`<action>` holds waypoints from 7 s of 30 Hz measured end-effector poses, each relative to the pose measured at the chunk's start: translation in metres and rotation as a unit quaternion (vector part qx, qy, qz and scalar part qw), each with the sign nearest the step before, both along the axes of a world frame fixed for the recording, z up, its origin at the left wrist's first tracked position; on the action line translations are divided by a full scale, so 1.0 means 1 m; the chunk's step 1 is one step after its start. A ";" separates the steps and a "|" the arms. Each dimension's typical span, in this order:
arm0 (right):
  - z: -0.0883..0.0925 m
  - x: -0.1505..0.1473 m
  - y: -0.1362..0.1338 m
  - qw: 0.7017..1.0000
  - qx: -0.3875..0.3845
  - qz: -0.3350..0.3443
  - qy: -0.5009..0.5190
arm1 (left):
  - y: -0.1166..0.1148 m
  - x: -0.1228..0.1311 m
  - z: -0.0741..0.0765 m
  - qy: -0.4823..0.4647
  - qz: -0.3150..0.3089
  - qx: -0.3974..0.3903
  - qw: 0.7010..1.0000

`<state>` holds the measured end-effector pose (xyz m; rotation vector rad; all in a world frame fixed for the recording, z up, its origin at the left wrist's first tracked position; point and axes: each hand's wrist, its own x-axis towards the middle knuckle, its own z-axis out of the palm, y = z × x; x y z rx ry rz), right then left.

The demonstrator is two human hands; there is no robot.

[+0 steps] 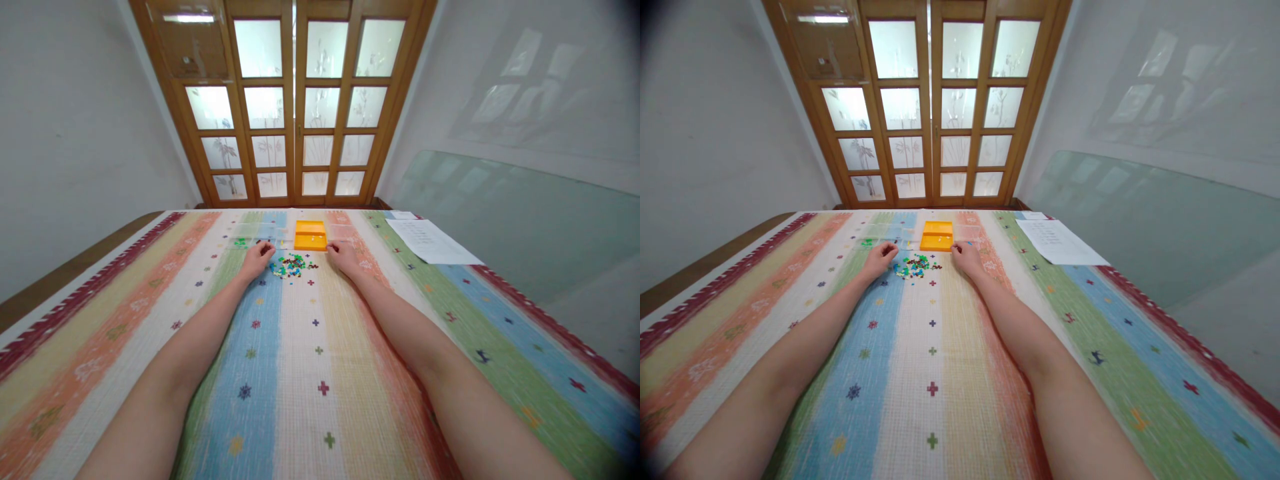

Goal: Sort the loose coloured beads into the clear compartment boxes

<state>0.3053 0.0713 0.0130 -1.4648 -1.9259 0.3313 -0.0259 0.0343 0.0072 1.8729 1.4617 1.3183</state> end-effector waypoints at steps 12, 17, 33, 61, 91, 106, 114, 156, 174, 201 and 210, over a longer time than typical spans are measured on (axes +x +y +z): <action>0.000 0.000 0.000 1.000 -0.002 0.008 -0.001 | 0.008 -0.015 -0.004 -0.157 0.056 -0.048 0.985; 0.000 -0.001 0.000 1.000 0.002 0.009 -0.005 | 0.008 -0.012 -0.002 -0.179 0.059 -0.078 0.979; -0.008 0.001 0.006 1.000 0.005 0.015 0.006 | 0.005 -0.027 -0.007 0.065 -0.040 -0.058 0.995; -0.014 0.003 0.013 0.999 0.019 0.030 -0.011 | -0.011 -0.022 0.013 0.220 -0.209 0.003 0.953; 0.011 -0.043 -0.033 0.970 0.015 0.238 0.038 | -0.032 0.046 0.032 0.194 -0.111 0.058 0.973; 0.008 -0.050 -0.037 0.953 -0.042 0.278 0.112 | -0.037 0.054 0.027 0.190 -0.113 0.054 0.974; 0.004 -0.014 -0.009 0.997 0.051 0.017 0.050 | -0.031 0.036 0.024 0.251 -0.178 0.050 0.950; 0.002 -0.029 -0.025 0.970 0.041 0.238 -0.026 | -0.022 0.024 0.011 0.298 -0.152 0.054 0.941; 0.003 -0.040 -0.032 0.964 0.061 0.257 -0.012 | -0.023 0.049 0.006 0.019 -0.155 -0.038 0.987; 0.031 -0.037 -0.041 0.882 -0.110 0.440 -0.126 | -0.026 0.032 0.015 0.208 -0.090 0.009 0.974; 0.022 -0.032 -0.035 0.915 -0.100 0.389 -0.040 | -0.040 0.046 0.027 0.322 -0.200 0.077 0.922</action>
